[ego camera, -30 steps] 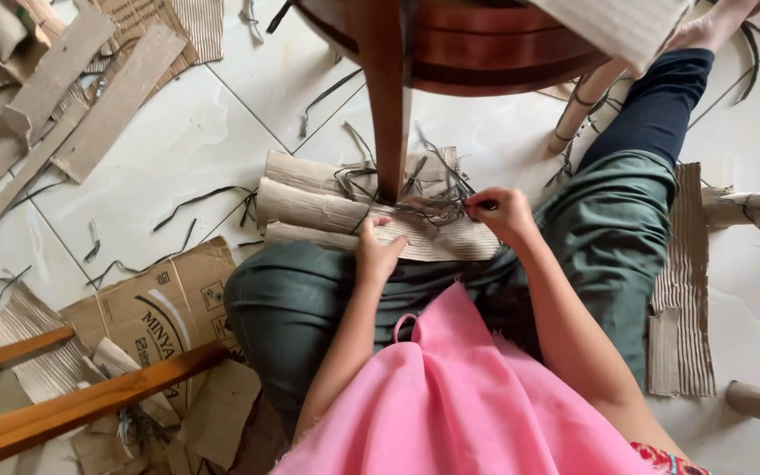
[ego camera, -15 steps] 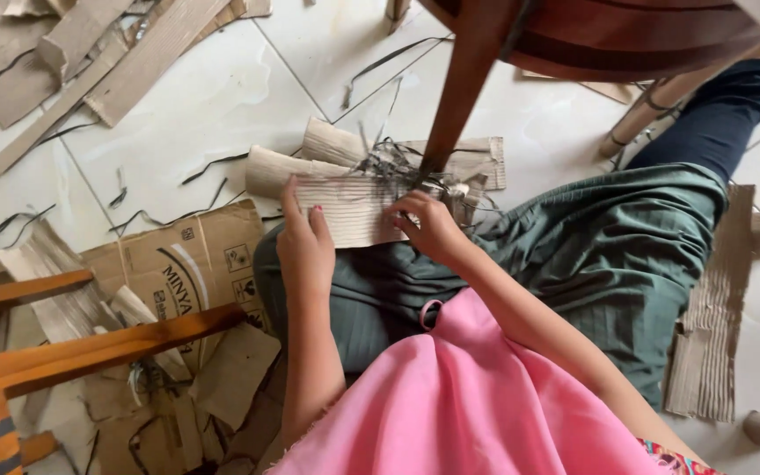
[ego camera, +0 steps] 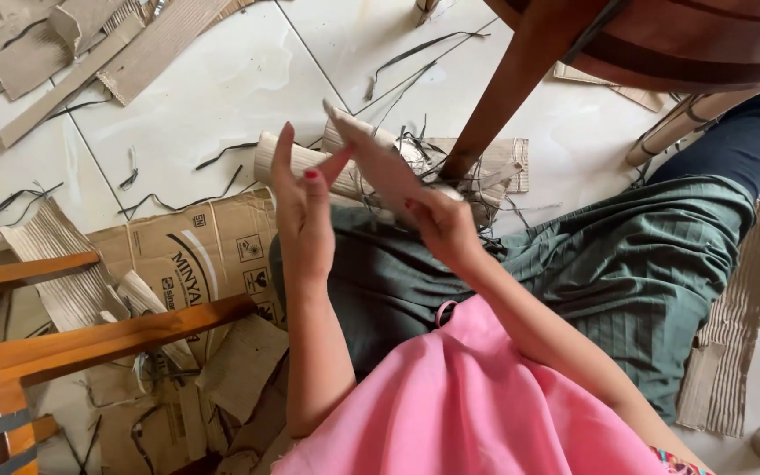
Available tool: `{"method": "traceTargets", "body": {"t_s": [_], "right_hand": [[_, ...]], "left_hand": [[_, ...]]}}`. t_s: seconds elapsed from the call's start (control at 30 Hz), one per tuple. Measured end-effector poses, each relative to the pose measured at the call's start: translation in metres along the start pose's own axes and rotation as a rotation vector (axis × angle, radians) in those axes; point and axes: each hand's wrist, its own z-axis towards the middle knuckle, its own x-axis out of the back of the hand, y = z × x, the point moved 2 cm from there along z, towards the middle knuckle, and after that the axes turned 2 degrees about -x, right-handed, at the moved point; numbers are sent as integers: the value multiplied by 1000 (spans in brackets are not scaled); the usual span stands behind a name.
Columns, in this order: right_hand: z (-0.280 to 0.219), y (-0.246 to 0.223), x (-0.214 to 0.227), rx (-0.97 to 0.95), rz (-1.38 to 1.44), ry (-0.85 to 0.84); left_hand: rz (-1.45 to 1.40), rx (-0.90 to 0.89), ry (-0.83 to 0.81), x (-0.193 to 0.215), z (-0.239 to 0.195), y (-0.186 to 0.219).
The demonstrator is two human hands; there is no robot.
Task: Wrapping a wooden chair leg with protective cardboard and securing it with hand-tied plastic strips.
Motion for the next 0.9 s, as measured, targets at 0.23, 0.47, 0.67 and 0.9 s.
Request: {"method": "traceTargets", "body": {"t_s": [0.23, 0.47, 0.67, 0.9], "right_hand": [[55, -27, 55, -152, 315, -22], [63, -20, 92, -125, 258, 83], [38, -7, 74, -193, 76, -43], [21, 55, 79, -248, 71, 113]], "left_hand": [[-66, -142, -245, -41, 5, -128], [136, 99, -470, -73, 5, -222], [-21, 87, -515, -80, 2, -231], [319, 236, -566, -94, 0, -225]]}}
